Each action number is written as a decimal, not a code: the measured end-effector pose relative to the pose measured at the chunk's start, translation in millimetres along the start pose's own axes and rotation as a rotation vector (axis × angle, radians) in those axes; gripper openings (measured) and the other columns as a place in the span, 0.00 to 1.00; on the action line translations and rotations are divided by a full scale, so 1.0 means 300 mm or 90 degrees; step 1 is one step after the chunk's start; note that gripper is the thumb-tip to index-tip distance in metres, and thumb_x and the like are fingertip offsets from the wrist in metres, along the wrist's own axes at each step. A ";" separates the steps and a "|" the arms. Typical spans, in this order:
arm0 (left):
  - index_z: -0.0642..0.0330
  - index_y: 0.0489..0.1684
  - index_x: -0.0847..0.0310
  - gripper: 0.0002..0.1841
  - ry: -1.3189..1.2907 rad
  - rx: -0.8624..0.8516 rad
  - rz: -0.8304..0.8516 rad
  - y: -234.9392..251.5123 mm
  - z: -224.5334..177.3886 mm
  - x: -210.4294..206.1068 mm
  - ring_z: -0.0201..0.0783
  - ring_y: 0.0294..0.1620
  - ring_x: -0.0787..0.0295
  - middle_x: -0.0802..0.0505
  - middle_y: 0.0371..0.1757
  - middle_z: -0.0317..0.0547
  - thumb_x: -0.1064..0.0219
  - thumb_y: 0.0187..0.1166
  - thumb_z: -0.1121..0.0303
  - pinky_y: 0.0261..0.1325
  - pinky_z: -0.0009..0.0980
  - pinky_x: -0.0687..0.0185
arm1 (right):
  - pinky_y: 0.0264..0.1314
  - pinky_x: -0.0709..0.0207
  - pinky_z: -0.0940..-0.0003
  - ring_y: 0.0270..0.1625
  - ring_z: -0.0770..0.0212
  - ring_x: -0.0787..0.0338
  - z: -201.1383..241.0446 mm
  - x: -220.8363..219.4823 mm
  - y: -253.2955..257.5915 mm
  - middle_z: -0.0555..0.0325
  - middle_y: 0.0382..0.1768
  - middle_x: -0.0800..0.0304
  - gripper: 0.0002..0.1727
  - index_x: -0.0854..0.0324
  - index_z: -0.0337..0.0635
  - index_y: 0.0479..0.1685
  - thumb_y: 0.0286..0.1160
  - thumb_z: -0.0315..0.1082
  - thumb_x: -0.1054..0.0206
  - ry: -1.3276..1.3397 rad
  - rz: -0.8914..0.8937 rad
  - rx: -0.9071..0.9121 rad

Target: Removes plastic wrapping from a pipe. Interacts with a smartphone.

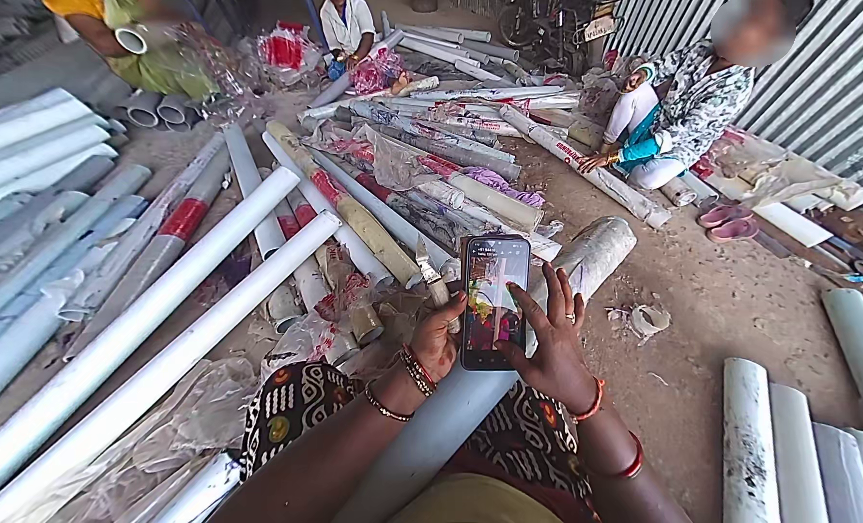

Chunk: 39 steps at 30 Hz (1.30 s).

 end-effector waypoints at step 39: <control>0.60 0.46 0.24 0.08 0.013 0.030 -0.038 0.008 0.002 0.007 0.29 0.26 0.10 0.08 0.31 0.41 0.49 0.89 0.79 0.30 0.23 0.12 | 0.68 0.60 0.04 0.85 0.12 0.46 0.009 0.036 -0.010 0.16 0.84 0.43 0.53 0.28 0.48 0.84 0.40 0.46 0.19 -0.003 0.127 0.034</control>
Point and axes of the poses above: each hand's wrist, its own y-axis towards the middle knuckle, its own x-axis out of the back of the hand, z = x × y, the point moved 3 cm from there along y, towards the middle knuckle
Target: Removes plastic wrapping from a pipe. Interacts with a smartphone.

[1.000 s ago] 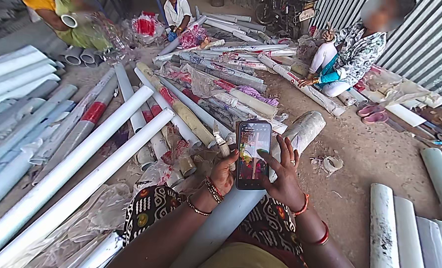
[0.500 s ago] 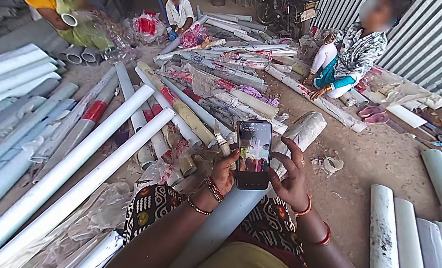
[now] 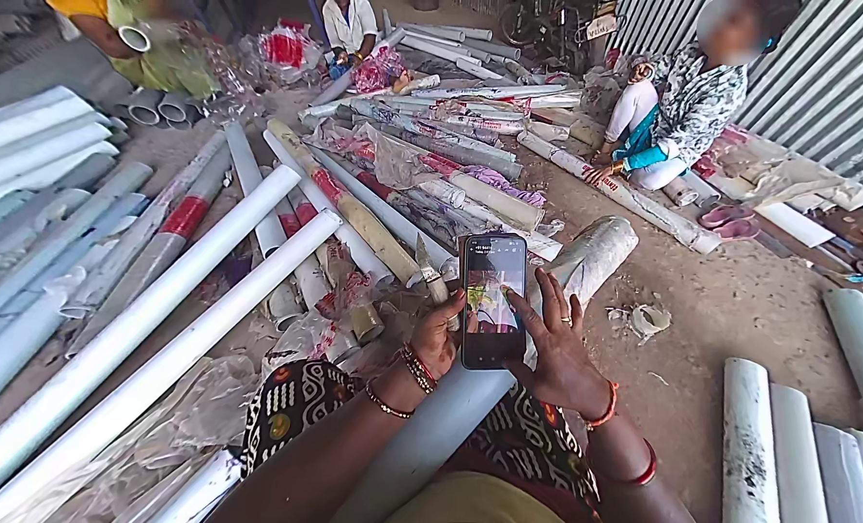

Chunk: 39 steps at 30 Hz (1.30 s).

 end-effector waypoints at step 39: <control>0.59 0.49 0.25 0.09 0.012 -0.015 0.033 -0.010 0.001 -0.004 0.32 0.39 0.04 0.05 0.37 0.41 0.50 0.88 0.80 0.46 0.29 0.07 | 0.79 0.62 0.16 0.91 0.26 0.47 -0.029 0.006 -0.004 0.26 0.81 0.32 0.24 0.15 0.60 0.63 0.80 0.60 0.43 0.018 -0.188 0.008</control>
Point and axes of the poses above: each hand's wrist, its own y-axis towards the middle knuckle, its own x-axis out of the back of the hand, z = x × y, the point moved 3 cm from there along y, towards the middle knuckle
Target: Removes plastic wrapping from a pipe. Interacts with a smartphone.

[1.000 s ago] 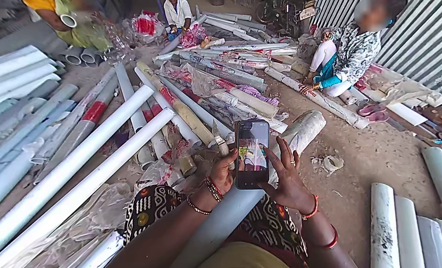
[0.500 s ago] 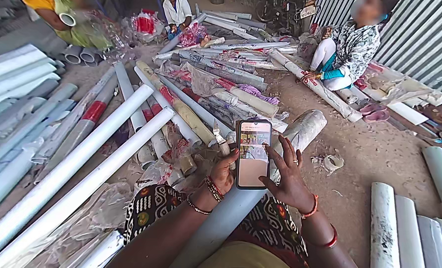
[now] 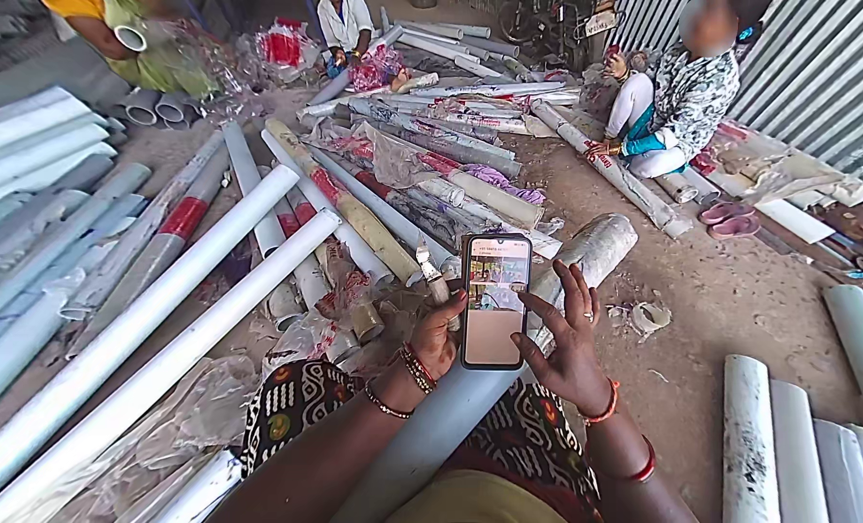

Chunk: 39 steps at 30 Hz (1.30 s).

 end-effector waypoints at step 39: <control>0.59 0.41 0.19 0.13 0.018 -0.053 0.060 -0.006 0.005 -0.003 0.29 0.36 0.05 0.04 0.34 0.38 0.49 0.82 0.84 0.45 0.28 0.08 | 0.73 0.59 0.11 0.84 0.10 0.45 0.065 -0.070 0.033 0.19 0.78 0.31 0.12 0.07 0.65 0.47 0.77 0.46 0.37 -0.071 -0.086 -0.025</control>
Point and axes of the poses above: each hand's wrist, its own y-axis towards the middle knuckle, its own x-axis out of the back of the hand, z = x × y, the point moved 3 cm from there along y, towards the middle knuckle
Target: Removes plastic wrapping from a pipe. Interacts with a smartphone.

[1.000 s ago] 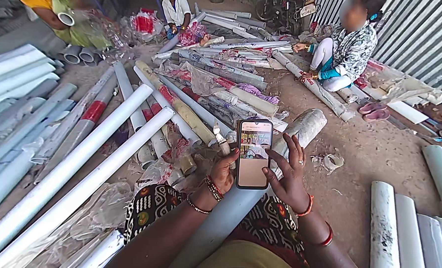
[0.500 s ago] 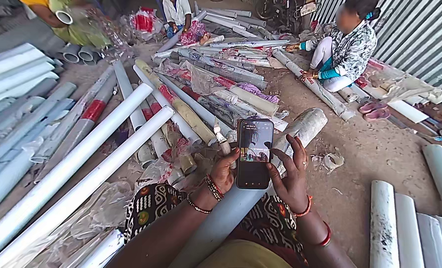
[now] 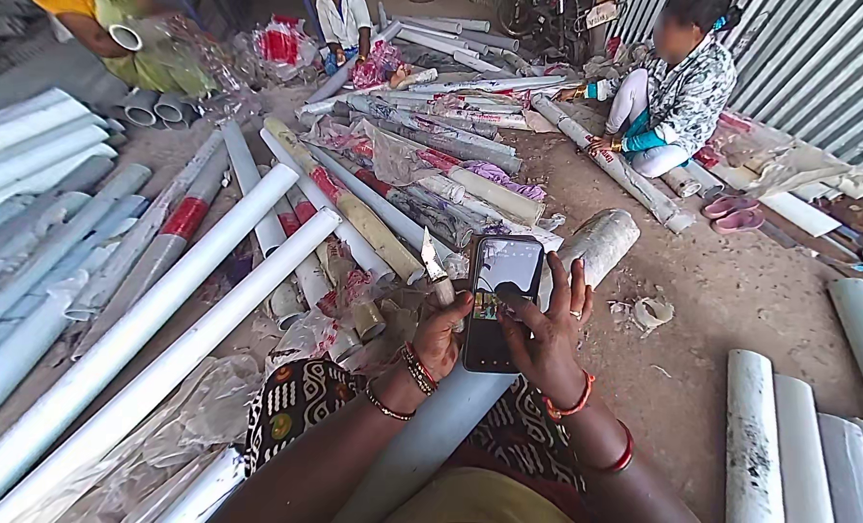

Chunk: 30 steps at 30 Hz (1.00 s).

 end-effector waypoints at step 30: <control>0.58 0.46 0.23 0.11 -0.003 0.044 -0.013 0.007 0.000 0.008 0.31 0.35 0.05 0.05 0.35 0.40 0.51 0.86 0.82 0.42 0.27 0.08 | 0.68 0.67 0.03 0.86 0.07 0.54 -0.025 0.052 0.001 0.14 0.86 0.48 0.60 0.29 0.45 0.86 0.39 0.61 0.18 -0.013 0.225 -0.075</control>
Point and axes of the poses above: each hand's wrist, its own y-axis towards the middle knuckle, its own x-axis out of the back of the hand, z = x × y, the point moved 3 cm from there along y, towards the middle knuckle
